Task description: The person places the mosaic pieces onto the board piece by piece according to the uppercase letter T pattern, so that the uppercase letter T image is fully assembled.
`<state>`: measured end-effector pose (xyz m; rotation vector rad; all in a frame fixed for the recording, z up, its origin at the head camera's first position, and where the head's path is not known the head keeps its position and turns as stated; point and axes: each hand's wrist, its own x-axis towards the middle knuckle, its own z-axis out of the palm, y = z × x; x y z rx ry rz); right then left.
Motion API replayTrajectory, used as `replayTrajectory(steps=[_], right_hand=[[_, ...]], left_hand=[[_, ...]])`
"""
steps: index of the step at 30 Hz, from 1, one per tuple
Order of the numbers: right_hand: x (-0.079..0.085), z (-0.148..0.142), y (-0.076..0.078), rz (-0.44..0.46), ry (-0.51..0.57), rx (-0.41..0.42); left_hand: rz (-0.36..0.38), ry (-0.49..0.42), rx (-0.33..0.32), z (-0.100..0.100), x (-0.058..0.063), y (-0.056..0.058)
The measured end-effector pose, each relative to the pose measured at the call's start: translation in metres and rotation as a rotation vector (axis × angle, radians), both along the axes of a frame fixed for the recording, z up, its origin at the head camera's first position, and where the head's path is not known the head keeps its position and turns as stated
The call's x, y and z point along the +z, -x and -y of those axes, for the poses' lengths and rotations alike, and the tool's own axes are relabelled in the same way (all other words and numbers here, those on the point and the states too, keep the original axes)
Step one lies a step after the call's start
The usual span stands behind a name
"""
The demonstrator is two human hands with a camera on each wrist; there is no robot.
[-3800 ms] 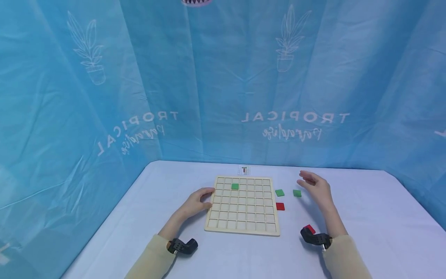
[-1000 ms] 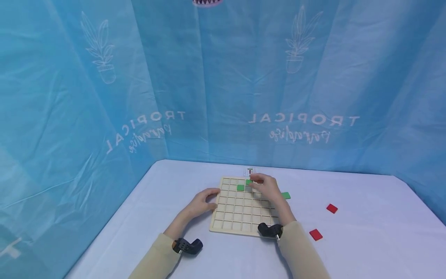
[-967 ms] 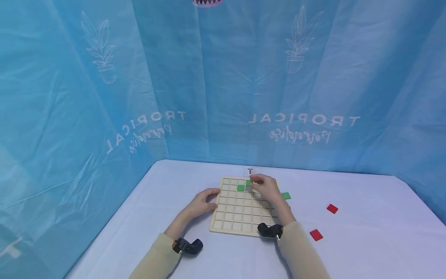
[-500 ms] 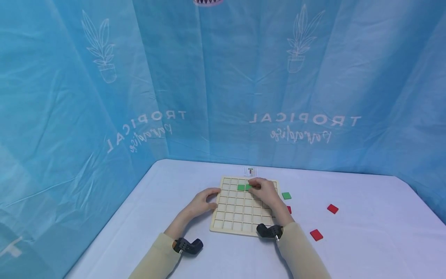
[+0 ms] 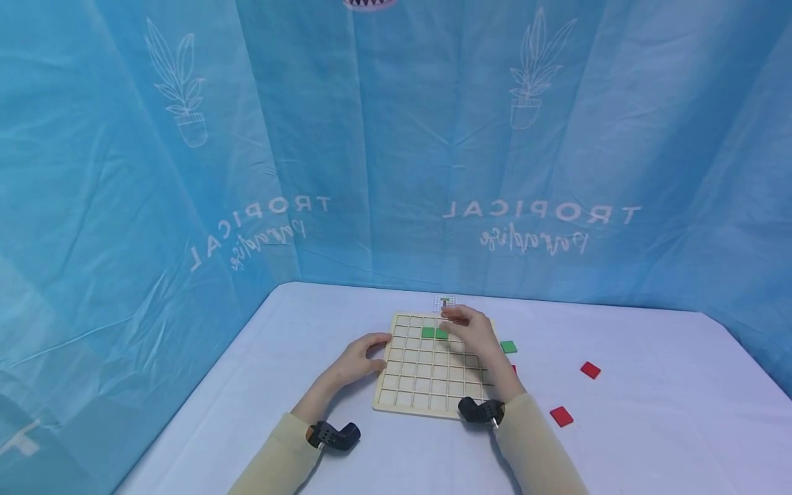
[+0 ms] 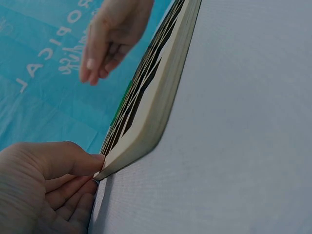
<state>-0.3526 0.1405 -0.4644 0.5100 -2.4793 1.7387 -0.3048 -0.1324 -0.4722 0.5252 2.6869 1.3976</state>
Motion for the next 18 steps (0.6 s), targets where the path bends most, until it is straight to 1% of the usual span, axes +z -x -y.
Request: replayTrajectory(steps=[2,4,7,9,12,16,18], right_hand=[[0.008,-0.006,-0.003,0.016,0.062,0.020],[0.014,-0.015,-0.006,0.021,0.093,0.029],[0.021,-0.034,-0.011,0.020,0.087,0.003],[0.022,-0.050,-0.014,0.015,0.066,-0.024],[0.019,-0.075,-0.018,0.017,0.015,-0.101],[0.014,-0.103,-0.025,0.053,-0.030,-0.189],[0.011,-0.112,-0.028,0.074,-0.031,-0.207]], left_hand=[[-0.006,-0.003,-0.003,-0.001,-0.001,0.000],[-0.013,-0.001,-0.005,-0.001,-0.001,0.000],[-0.016,0.007,-0.007,-0.002,-0.002,0.000],[-0.013,0.013,-0.005,-0.002,-0.003,0.000],[-0.010,0.012,-0.005,-0.001,-0.002,0.000],[-0.015,0.014,-0.007,-0.001,0.000,0.001],[-0.011,0.018,0.002,-0.001,0.000,0.001]])
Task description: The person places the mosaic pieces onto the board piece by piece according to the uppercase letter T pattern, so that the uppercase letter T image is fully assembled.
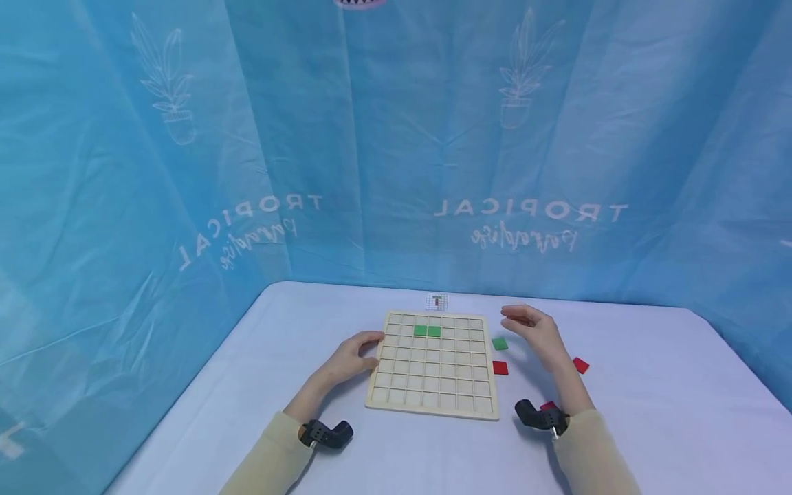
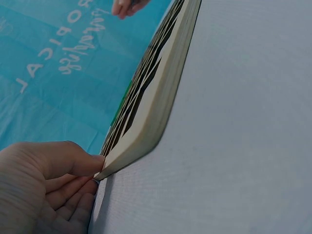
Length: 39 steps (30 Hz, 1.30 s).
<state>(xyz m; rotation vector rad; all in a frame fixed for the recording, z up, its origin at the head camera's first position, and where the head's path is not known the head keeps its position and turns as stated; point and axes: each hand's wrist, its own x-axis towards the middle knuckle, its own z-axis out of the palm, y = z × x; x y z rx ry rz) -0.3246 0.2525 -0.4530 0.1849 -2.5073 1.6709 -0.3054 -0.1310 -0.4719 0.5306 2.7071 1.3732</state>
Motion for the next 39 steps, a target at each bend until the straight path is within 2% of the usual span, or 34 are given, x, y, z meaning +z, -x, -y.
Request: replayTrajectory(steps=[9,24,34,39], right_hand=[[-0.019,-0.007,0.000,0.022,-0.059,-0.009],[-0.035,-0.007,0.000,-0.011,-0.309,0.041],[-0.030,-0.008,0.001,-0.042,-0.344,0.016],[-0.016,-0.009,-0.002,-0.041,-0.273,-0.016]], left_hand=[[0.016,-0.019,0.007,0.001,0.001,0.000],[0.015,-0.019,0.008,0.000,0.000,0.001],[0.014,-0.008,0.023,-0.001,0.000,0.001],[0.011,-0.003,0.020,-0.001,0.000,0.000]])
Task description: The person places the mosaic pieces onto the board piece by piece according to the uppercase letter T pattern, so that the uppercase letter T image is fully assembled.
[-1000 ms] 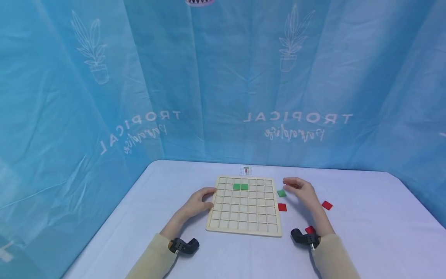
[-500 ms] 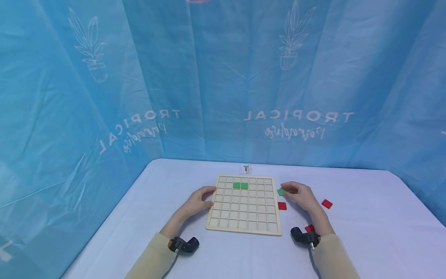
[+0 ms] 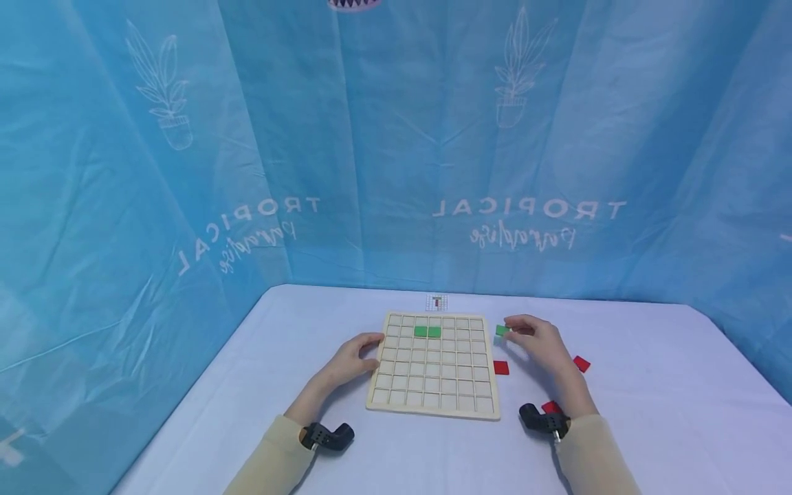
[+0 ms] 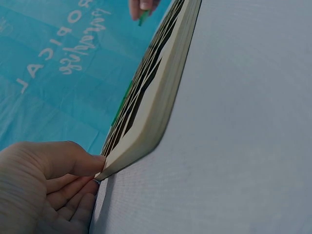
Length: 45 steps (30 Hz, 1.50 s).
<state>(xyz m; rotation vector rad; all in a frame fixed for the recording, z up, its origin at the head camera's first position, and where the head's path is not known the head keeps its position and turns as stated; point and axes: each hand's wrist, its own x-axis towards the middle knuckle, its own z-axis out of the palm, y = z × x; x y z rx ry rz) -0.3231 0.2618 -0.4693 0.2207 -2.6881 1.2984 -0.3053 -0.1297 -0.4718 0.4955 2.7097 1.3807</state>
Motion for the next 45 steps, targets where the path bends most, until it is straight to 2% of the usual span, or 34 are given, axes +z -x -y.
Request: replayTrajectory(steps=[2,6,9,16,22,28,37,45], right_hand=[[0.004,-0.001,0.002,-0.016,0.034,0.000],[0.000,-0.005,0.019,-0.071,0.042,0.017],[0.000,0.001,0.026,-0.082,0.065,0.021],[0.022,0.045,0.020,-0.039,0.165,0.102],[0.028,0.075,0.025,-0.011,0.225,0.168],[0.020,0.089,0.028,-0.016,0.220,0.203],[-0.007,0.092,0.025,0.007,0.166,0.147],[-0.013,0.095,0.025,-0.058,0.086,0.131]], left_hand=[[0.000,0.000,-0.004,0.001,-0.001,-0.001],[-0.013,-0.004,-0.008,0.003,-0.001,-0.002],[-0.017,-0.006,-0.009,0.004,-0.002,-0.002],[0.009,-0.009,0.007,0.004,-0.002,-0.001],[0.008,-0.021,0.002,0.003,-0.001,0.000],[0.001,-0.004,-0.004,0.001,-0.002,0.002],[0.020,-0.011,0.004,0.000,-0.002,0.000],[0.013,-0.005,0.013,0.000,0.000,-0.001]])
